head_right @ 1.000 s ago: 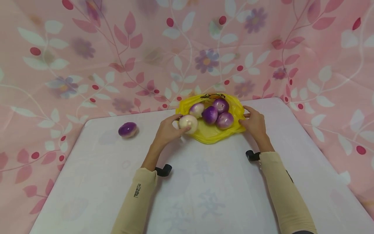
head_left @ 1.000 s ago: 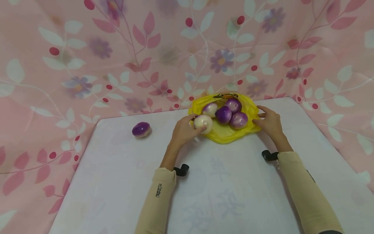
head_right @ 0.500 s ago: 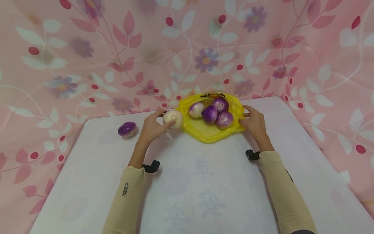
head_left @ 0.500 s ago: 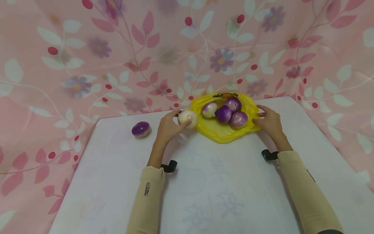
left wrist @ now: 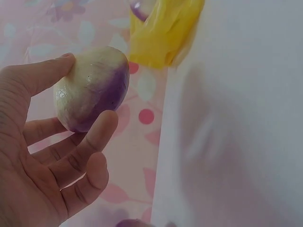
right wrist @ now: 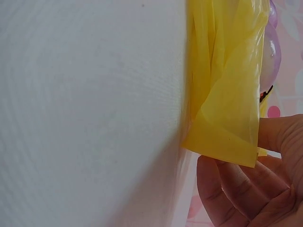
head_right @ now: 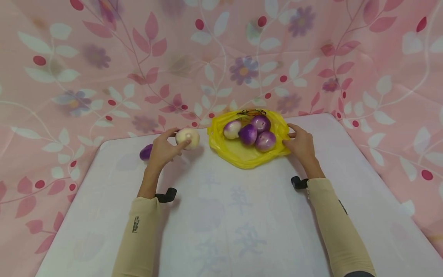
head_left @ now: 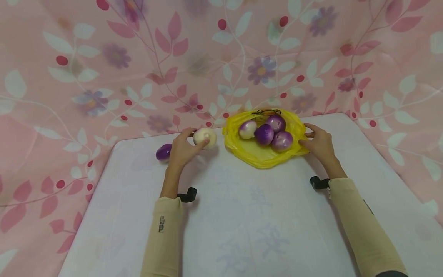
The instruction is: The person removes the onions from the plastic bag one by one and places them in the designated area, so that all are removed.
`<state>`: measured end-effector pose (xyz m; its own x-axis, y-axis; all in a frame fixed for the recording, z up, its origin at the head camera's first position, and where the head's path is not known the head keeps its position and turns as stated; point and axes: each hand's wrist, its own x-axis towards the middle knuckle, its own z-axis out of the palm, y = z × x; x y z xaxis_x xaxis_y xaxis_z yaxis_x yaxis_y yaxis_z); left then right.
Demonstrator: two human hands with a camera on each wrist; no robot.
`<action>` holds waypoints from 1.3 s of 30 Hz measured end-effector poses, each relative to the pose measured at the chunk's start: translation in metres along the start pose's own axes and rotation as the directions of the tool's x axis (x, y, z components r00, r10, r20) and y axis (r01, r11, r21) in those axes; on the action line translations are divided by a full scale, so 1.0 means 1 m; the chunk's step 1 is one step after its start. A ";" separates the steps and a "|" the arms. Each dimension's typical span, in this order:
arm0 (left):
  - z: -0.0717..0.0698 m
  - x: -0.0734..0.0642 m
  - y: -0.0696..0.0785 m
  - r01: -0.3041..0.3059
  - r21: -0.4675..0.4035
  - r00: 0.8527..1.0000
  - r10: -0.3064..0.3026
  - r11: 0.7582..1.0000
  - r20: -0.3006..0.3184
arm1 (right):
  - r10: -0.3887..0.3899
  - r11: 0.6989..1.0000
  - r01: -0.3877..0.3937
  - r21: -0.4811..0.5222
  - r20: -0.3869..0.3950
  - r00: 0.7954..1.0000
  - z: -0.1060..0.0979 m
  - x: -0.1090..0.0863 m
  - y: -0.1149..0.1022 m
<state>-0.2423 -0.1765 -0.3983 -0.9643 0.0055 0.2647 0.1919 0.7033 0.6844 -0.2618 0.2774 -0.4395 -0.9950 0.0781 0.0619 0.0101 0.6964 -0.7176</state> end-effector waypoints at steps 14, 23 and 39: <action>-0.039 0.001 -0.014 0.042 0.004 0.998 -0.042 0.999 -0.046 | 0.010 1.000 -0.010 0.001 0.004 1.000 0.000 0.000 -0.001; -0.066 0.004 -0.022 0.068 0.034 0.992 -0.064 0.997 -0.113 | -0.008 1.000 0.008 0.004 -0.009 1.000 0.000 -0.001 0.000; -0.099 -0.007 -0.041 0.163 0.001 0.971 -0.160 0.987 -0.177 | -0.022 1.000 0.022 0.003 -0.015 1.000 -0.002 -0.002 -0.001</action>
<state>-0.2256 -0.2758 -0.3613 -0.9349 -0.2327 0.2678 0.0324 0.6957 0.7176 -0.2596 0.2779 -0.4381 -0.9934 0.0738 0.0882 -0.0121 0.6961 -0.7178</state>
